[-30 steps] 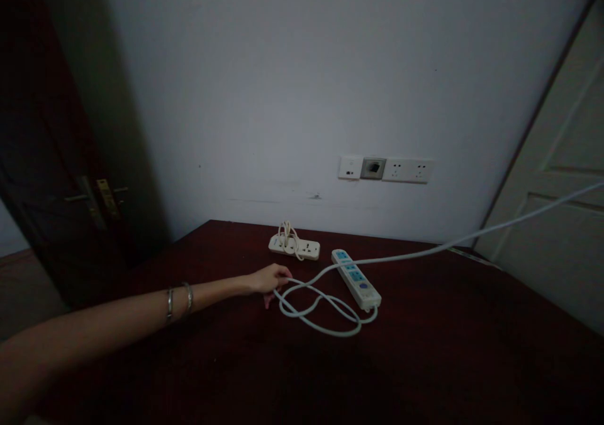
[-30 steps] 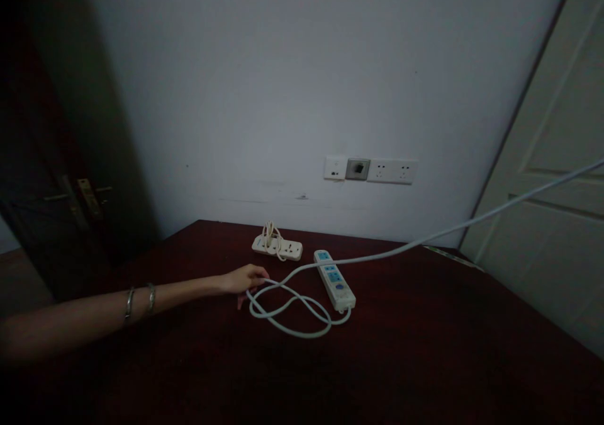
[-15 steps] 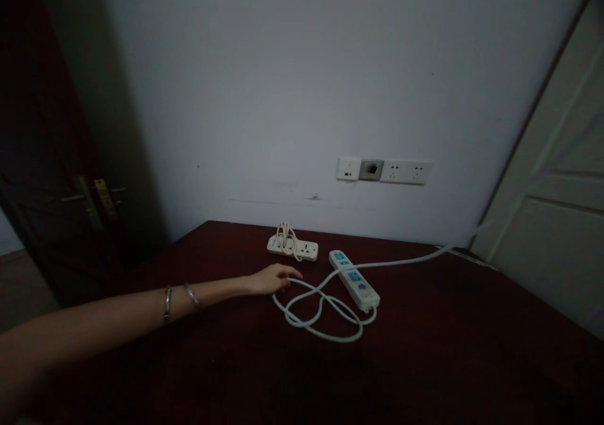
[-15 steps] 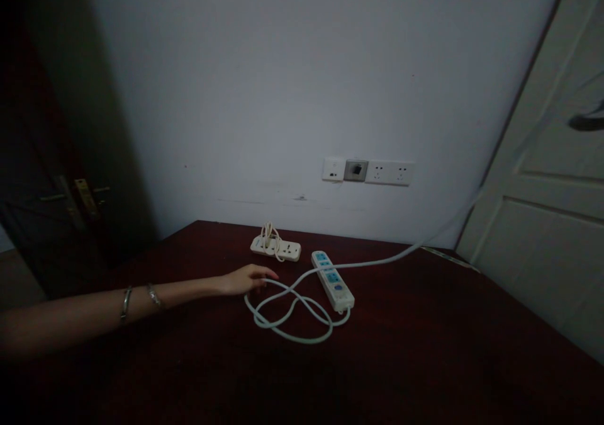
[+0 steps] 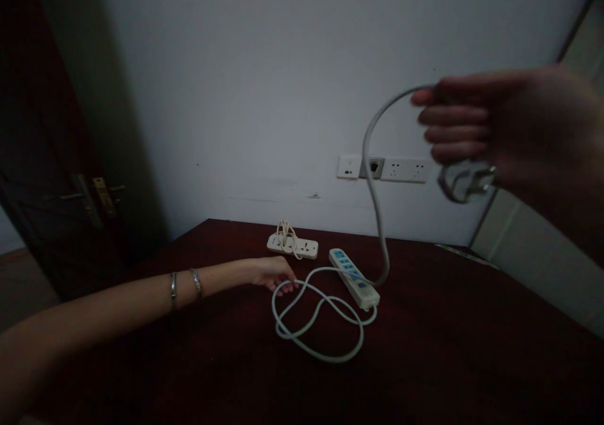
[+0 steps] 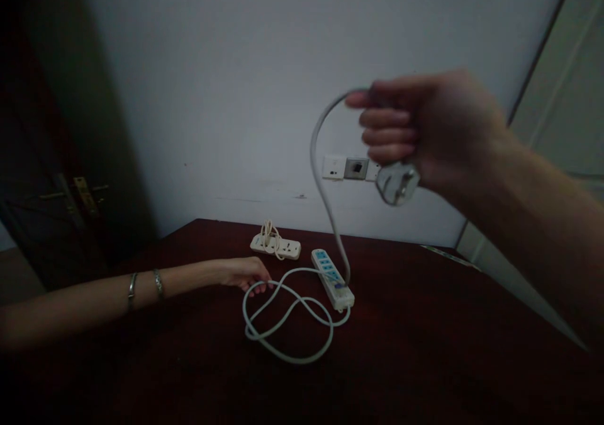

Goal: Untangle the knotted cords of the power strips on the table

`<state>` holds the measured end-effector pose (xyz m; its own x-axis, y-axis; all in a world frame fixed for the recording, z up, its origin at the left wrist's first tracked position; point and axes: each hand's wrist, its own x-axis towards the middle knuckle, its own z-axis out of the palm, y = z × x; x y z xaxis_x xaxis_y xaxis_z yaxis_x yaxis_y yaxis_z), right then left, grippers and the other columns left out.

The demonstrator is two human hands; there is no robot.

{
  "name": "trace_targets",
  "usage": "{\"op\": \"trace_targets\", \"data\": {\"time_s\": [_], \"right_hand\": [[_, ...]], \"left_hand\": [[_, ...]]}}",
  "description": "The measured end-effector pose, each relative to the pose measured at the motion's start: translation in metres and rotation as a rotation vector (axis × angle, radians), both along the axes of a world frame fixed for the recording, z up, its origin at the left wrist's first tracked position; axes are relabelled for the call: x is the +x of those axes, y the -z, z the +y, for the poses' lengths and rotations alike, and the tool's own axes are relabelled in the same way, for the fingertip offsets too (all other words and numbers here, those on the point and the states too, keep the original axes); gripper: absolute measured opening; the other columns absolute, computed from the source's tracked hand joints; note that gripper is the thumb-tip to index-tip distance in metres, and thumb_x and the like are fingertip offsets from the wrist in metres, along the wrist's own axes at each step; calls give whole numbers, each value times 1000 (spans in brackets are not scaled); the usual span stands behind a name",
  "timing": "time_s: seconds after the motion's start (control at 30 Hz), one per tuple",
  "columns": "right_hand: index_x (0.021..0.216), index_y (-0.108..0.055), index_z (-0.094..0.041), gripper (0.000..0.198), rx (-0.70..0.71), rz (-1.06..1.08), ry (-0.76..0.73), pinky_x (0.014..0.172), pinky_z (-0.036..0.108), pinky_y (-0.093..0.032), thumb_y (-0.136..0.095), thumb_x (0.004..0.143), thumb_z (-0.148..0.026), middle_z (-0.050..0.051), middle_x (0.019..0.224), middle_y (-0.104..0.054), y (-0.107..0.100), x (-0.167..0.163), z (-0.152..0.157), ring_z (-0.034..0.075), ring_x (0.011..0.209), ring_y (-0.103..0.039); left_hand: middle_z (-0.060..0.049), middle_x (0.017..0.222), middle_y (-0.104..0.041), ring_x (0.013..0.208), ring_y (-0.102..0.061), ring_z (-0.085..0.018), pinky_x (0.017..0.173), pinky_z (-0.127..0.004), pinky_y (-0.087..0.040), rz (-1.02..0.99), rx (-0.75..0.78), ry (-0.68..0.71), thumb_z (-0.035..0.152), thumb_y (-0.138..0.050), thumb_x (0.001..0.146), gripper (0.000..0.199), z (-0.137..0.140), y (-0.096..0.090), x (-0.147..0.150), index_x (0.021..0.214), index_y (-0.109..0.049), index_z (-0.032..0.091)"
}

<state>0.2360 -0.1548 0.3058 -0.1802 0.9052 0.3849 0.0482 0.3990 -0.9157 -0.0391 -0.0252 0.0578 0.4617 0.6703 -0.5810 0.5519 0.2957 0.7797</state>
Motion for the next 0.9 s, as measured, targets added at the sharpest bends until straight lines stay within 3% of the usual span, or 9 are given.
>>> {"op": "trace_targets", "data": {"time_s": [0.1,0.17,0.27,0.37,0.57,0.67,0.77,0.9], "right_hand": [[83,-56,-12,25,-271,-130,-271,36,18,-8,-35,90,-24,-9,46,-21,51,-34,10,1,37,-15],[87,-59,-12,22,-338,-307,-322,35,19,-11,-44,86,-27,-8,46,-24,91,-49,21,2,38,-15],[78,-61,-13,28,-223,-646,-220,37,20,-18,-46,84,-35,-4,49,-37,144,-62,38,4,40,-25],[69,-60,-13,31,-45,-863,-116,44,21,-25,-44,83,-36,1,55,-47,179,-67,52,7,48,-37],[59,-53,-14,32,-99,-1057,-150,44,22,-25,-42,82,-33,0,51,-42,194,-62,66,8,45,-34],[58,-52,-14,32,-125,-1083,-170,44,22,-25,-41,82,-32,1,52,-43,194,-61,68,8,45,-34],[60,-55,-13,32,-54,-1120,-101,47,22,-28,-40,84,-30,4,58,-51,196,-64,66,9,49,-40],[79,-59,-13,27,52,-1104,-44,57,23,-34,-38,87,-28,9,76,-60,203,-67,62,13,64,-50]], "left_hand": [[-7,67,-62,60,-58,-10,58,-22,-47,-197,-72,-75,12,-52,71,16,-1,-19,5,83,-62,7],[-9,71,-63,65,-60,-13,61,-24,-48,-298,-93,-92,14,-52,74,18,-3,-30,8,88,-60,7],[-11,75,-64,68,-61,-15,61,-27,-49,-406,-77,-50,13,-51,73,23,-8,-40,13,95,-57,7],[-12,76,-64,69,-62,-17,60,-30,-50,-401,-59,1,4,-48,66,35,-11,-41,16,101,-52,6],[-10,81,-66,76,-64,-18,65,-32,-51,-348,9,-47,-8,-37,50,68,-21,-38,11,116,-39,9],[-8,86,-67,79,-64,-17,69,-31,-50,-381,16,-8,-9,-45,53,66,-27,-41,6,116,-40,10],[-9,89,-66,80,-64,-16,74,-29,-48,-429,18,26,-3,-58,57,61,-30,-41,3,115,-43,10],[-9,89,-66,76,-63,-14,73,-29,-48,-466,29,32,5,-66,60,57,-31,-37,2,114,-47,11]]}}
